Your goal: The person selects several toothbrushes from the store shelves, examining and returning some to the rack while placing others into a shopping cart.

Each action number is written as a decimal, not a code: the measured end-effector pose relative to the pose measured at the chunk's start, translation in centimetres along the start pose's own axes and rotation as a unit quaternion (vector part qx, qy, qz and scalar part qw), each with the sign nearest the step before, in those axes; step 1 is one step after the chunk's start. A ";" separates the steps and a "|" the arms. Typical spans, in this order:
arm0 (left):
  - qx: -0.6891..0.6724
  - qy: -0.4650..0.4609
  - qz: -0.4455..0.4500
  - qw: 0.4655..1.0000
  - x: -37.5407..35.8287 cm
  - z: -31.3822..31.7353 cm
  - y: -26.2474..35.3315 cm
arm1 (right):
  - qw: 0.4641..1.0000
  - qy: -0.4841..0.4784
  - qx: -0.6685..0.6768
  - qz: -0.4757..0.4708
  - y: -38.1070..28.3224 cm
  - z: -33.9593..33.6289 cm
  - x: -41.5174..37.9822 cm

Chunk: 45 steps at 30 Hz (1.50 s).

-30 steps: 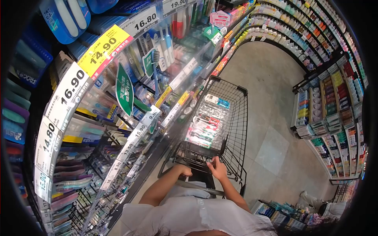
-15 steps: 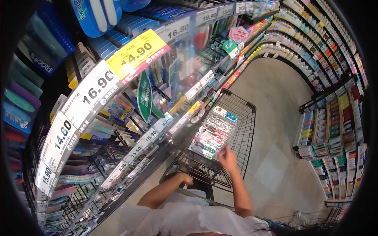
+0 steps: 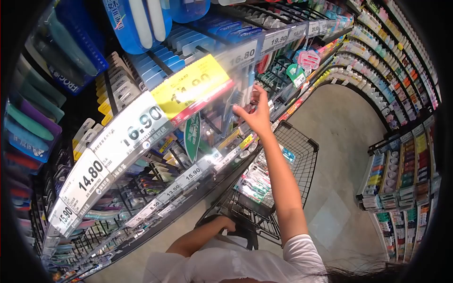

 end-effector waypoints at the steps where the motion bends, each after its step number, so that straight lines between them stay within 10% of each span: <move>1: 0.003 0.002 0.001 1.000 0.1 0.0 0.0 | 0.999 -0.007 0.027 0.020 0.4 0.3 -0.2; 45: -0.012 -0.013 0.006 1.000 1.1 -1.8 2.4 | 0.994 -0.064 0.090 0.018 -0.8 -0.1 -1.6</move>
Point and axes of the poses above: each hand's wrist, its own x-axis towards the middle knuckle, its own z-axis out of the palm, y = z × x, the point moved 7 cm from there along x, towards the middle knuckle, and after that the axes turned 3 degrees about -y, right-handed, at the moved point
